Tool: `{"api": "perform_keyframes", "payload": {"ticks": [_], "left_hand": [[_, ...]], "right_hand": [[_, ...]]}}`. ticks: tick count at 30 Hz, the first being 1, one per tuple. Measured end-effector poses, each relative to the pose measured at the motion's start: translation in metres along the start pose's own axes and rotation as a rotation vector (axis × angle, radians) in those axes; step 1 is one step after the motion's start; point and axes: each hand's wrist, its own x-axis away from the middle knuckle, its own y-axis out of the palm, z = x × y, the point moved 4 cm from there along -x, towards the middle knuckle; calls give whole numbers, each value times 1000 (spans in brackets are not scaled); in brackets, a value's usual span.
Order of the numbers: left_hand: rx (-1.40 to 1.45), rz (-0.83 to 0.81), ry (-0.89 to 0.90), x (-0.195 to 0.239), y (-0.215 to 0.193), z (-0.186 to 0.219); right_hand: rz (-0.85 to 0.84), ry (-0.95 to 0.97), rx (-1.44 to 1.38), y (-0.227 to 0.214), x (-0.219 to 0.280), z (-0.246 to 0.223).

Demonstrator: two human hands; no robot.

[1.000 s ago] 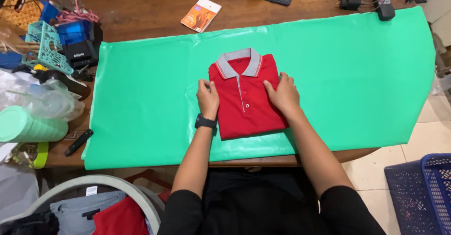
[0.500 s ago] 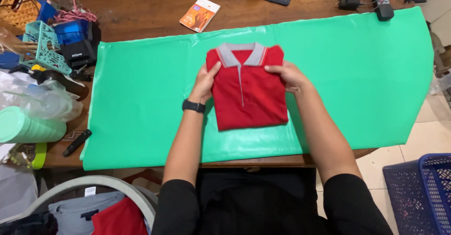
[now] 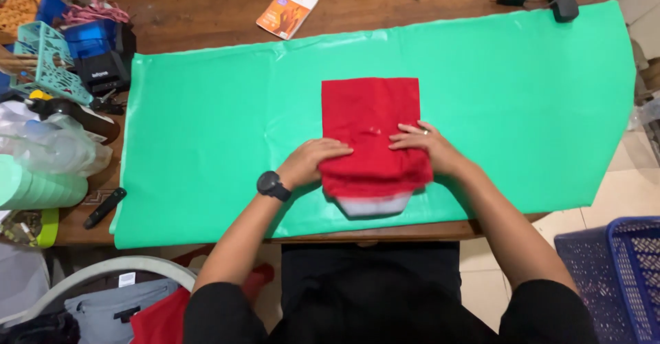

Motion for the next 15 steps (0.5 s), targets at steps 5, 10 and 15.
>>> {"api": "perform_keyframes", "payload": {"ticks": [5, 10, 15], "left_hand": [[-419, 93, 198, 8, 6, -12], [-239, 95, 208, -2, -3, 9], [506, 332, -442, -19, 20, -46]], "right_hand": [[44, 7, 187, 1, 19, -18], [-8, 32, 130, -8, 29, -7], [307, 306, -477, -1, 21, 88]]}}
